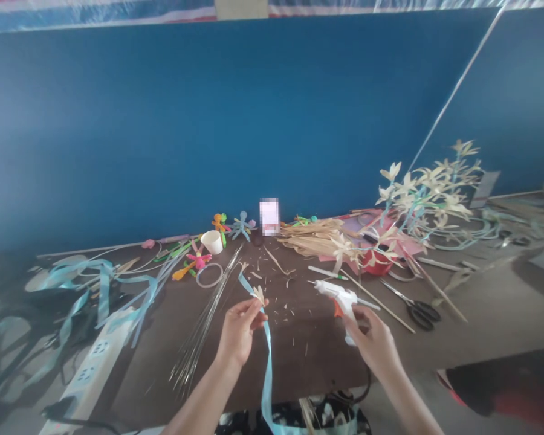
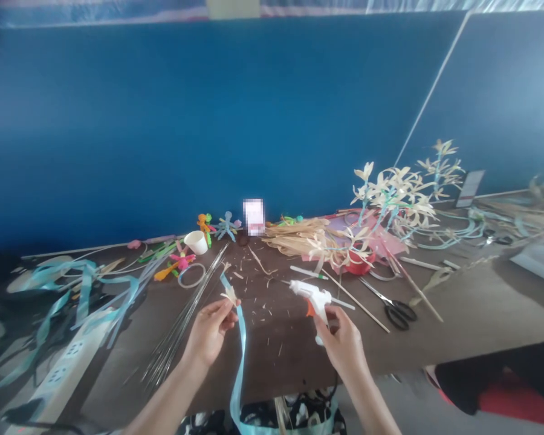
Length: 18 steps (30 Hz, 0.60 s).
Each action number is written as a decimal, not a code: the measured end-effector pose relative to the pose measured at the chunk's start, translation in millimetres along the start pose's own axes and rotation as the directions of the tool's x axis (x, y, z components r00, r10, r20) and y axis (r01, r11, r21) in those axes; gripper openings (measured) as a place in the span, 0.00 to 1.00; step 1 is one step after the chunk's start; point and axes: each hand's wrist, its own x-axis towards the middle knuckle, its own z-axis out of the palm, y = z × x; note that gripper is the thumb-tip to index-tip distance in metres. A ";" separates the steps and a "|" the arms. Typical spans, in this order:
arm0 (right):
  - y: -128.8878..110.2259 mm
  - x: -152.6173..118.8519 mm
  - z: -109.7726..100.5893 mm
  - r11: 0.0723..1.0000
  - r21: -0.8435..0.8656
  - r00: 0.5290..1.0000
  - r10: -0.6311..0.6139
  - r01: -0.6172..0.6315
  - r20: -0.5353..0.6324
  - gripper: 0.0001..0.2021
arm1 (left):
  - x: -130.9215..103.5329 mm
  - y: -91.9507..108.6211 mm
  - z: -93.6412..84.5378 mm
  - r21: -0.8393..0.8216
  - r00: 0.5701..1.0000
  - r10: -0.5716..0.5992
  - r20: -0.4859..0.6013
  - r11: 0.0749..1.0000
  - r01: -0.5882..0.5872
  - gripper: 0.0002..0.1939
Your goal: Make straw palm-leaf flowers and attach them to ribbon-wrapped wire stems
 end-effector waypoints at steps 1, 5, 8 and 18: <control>5.7 5.5 0.0 0.999 -0.044 0.999 0.007 -0.008 -0.042 0.18 | -0.5 -0.4 0.5 0.007 1.000 -0.002 0.001 1.000 0.002 0.11; 18.3 27.4 0.6 0.941 -0.337 0.973 -0.052 -0.027 -0.224 0.18 | -2.3 -2.3 3.5 0.022 1.000 -0.002 0.022 1.000 0.001 0.11; 21.0 37.0 2.3 0.871 -0.489 0.962 -0.102 -0.035 -0.252 0.17 | -2.3 -3.0 3.6 0.017 0.999 -0.001 0.033 1.000 0.001 0.09; 13.2 48.8 10.9 0.748 -0.625 0.963 0.068 -0.221 -0.260 0.19 | -3.0 -8.9 6.7 0.018 0.998 -0.012 0.061 1.000 0.011 0.08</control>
